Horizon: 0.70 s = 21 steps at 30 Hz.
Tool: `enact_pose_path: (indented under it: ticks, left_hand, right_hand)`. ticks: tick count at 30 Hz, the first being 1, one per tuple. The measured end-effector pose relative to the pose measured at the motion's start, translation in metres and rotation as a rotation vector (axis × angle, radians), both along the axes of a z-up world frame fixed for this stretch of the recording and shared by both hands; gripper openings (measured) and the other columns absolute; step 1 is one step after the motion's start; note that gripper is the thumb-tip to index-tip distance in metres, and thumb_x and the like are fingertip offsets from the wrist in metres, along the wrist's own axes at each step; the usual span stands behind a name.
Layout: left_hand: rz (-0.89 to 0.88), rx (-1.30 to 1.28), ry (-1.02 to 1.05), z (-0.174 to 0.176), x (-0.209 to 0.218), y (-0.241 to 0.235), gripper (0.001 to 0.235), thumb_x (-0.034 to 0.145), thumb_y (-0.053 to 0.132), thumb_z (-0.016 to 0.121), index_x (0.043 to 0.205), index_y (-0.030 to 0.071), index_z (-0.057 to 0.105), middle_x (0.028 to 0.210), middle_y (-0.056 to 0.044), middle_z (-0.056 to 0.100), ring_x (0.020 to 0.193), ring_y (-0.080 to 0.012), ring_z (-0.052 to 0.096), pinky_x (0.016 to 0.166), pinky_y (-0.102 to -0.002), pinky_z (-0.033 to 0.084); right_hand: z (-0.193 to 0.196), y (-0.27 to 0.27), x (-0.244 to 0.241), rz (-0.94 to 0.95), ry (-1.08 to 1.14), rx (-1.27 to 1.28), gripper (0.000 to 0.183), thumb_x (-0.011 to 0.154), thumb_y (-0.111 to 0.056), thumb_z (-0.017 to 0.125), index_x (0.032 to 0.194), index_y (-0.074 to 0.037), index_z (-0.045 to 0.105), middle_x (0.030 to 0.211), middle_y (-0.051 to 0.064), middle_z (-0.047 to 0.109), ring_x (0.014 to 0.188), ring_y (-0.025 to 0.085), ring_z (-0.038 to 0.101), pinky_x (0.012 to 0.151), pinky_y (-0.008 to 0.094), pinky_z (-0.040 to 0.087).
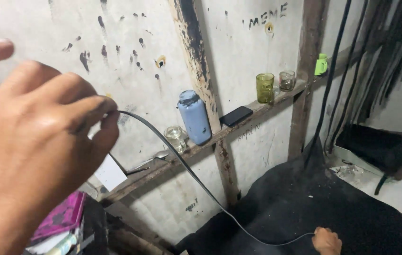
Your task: Sanding the edge of a leather strip, applying edge finish, and hanging it to dry.
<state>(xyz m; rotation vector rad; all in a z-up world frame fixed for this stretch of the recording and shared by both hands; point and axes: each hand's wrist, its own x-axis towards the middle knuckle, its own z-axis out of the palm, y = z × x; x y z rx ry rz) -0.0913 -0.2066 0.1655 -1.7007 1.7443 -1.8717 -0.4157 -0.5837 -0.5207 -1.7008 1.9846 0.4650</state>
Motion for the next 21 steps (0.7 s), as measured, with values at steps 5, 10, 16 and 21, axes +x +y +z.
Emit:
enact_pose_path:
  ticks: [5, 10, 16, 21]
  left_hand:
    - [0.045, 0.172, 0.017, 0.016, -0.014, -0.054, 0.032, 0.100, 0.027, 0.070, 0.068, 0.028, 0.068, 0.071, 0.010, 0.060, 0.082, -0.0187, 0.062, 0.123, -0.052, 0.035]
    - [0.154, 0.439, 0.075, 0.029, -0.030, -0.111, 0.016, 0.091, 0.029, 0.071, 0.076, 0.029, 0.076, 0.067, 0.010, 0.063, 0.080, -0.0185, 0.061, 0.122, -0.063, 0.033]
    - [0.013, 0.679, 0.209, 0.028, -0.045, -0.172, 0.019, 0.081, 0.016, 0.061, 0.086, 0.017, 0.079, 0.073, -0.005, 0.061, 0.084, -0.0345, 0.057, 0.122, -0.074, 0.025]
    - [0.163, 0.971, 0.218, 0.018, -0.057, -0.203, 0.023, 0.091, 0.020, 0.059, 0.095, 0.018, 0.081, 0.093, -0.011, 0.071, 0.097, -0.0399, 0.060, 0.123, -0.077, 0.015]
  right_hand:
    - [0.027, -0.013, 0.030, 0.061, -0.020, 0.004, 0.038, 0.102, -0.030, 0.048, 0.132, -0.035, 0.070, 0.139, -0.002, 0.066, 0.132, 0.020, 0.061, 0.110, 0.035, 0.047]
    - [0.083, -0.036, 0.049, 0.133, -0.067, -0.006, 0.038, 0.101, -0.031, 0.050, 0.135, -0.033, 0.067, 0.139, -0.001, 0.064, 0.133, 0.020, 0.058, 0.112, 0.037, 0.045]
    - [0.147, -0.110, 0.108, 0.387, -0.372, -0.504, 0.044, 0.088, -0.040, 0.066, 0.132, -0.032, 0.066, 0.154, -0.004, 0.052, 0.139, 0.026, 0.052, 0.112, 0.050, 0.044]
    - [0.346, -0.112, 0.210, 0.964, -0.993, -1.108, 0.038, 0.087, -0.031, 0.070, 0.122, -0.017, 0.065, 0.158, 0.008, 0.048, 0.139, 0.041, 0.048, 0.105, 0.059, 0.040]
